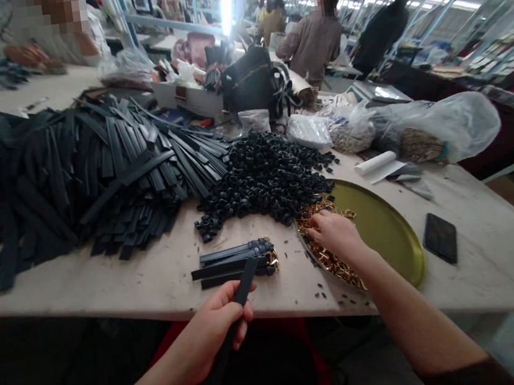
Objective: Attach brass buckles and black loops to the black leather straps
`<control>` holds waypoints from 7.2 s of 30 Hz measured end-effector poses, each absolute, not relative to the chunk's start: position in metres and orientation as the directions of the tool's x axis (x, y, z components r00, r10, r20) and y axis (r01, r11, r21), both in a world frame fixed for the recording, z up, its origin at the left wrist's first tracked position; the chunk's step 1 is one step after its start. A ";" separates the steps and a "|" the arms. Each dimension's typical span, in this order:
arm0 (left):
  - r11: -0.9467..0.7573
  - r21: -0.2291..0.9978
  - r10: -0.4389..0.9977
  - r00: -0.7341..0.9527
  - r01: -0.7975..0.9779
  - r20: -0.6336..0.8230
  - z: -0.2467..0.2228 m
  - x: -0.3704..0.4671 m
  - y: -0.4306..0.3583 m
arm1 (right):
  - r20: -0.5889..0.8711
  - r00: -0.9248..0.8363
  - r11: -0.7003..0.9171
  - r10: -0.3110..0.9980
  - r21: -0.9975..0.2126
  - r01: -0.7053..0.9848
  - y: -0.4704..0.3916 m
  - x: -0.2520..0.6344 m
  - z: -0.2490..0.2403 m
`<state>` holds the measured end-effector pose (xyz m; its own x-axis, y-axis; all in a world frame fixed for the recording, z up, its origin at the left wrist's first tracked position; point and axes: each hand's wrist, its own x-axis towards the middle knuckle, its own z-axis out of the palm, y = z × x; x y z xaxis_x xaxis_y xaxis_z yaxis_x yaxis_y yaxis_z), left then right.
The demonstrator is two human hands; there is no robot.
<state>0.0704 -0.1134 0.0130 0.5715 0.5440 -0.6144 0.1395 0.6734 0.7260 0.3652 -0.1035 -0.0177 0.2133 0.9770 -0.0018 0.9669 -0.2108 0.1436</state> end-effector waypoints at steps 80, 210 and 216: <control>-0.037 0.886 0.728 0.620 0.462 -0.293 -0.005 0.078 -0.116 | 0.074 0.356 -0.355 0.931 -0.031 0.934 -0.147 0.351 -0.015; 0.357 0.880 0.667 0.575 0.313 -0.474 -0.009 0.056 -0.173 | -0.360 0.213 -0.238 0.908 -0.864 -0.443 -0.221 0.194 -0.029; 0.345 0.888 0.644 0.611 0.304 -0.460 -0.003 0.055 -0.176 | -0.391 0.202 -0.232 0.898 -0.812 -0.536 -0.223 0.195 -0.028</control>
